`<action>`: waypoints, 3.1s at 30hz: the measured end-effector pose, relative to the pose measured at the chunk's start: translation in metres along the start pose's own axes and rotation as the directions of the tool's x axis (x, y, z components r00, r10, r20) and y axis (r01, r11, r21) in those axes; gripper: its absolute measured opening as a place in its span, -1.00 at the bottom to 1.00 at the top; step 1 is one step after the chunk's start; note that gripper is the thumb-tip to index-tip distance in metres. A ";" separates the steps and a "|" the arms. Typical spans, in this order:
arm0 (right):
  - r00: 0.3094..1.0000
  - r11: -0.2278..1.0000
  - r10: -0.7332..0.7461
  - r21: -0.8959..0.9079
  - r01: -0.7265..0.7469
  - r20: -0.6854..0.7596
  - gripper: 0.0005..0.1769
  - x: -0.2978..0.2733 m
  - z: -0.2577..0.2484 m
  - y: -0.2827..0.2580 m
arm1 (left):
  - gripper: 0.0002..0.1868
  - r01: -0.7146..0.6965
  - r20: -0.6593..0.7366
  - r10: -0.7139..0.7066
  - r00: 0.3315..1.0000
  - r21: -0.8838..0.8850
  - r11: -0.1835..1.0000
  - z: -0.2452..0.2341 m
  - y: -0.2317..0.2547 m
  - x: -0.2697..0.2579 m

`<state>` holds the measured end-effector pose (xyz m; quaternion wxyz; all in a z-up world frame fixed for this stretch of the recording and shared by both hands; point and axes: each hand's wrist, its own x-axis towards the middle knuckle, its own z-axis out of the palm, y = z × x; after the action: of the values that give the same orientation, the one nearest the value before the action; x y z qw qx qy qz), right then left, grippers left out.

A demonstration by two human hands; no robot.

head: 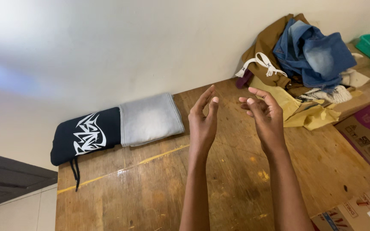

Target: The person folds three garments on a wooden table: a light gray pair of trousers, a pair of blue jeans, and a pair of brown trousers. Each item is smoothed, folded in half lengthwise, then folded into a compact rectangle and placed in a neat stack.

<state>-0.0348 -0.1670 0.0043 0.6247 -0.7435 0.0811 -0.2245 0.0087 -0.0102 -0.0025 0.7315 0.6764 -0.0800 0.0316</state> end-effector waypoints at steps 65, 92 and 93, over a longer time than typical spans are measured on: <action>0.851 0.751 -0.516 -0.530 0.394 -0.099 -0.79 0.299 -0.339 -0.004 | -0.21 -0.813 0.384 0.728 0.568 0.396 0.426 0.384 0.032 0.139; 0.820 0.969 0.242 -0.091 -0.228 0.519 -0.40 0.158 -0.053 -0.021 | 0.15 0.775 0.103 -0.769 0.631 -0.136 0.617 0.019 -0.085 0.001; 0.814 0.966 0.259 -0.119 -0.231 0.519 -0.40 0.152 -0.045 -0.017 | 0.13 0.810 0.205 -0.785 0.584 -0.198 0.551 0.019 -0.092 -0.005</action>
<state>0.0775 -0.2641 0.0617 0.6275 -0.7751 0.0060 0.0739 0.0164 -0.0367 -0.0920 0.7462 0.5329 0.1983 -0.3462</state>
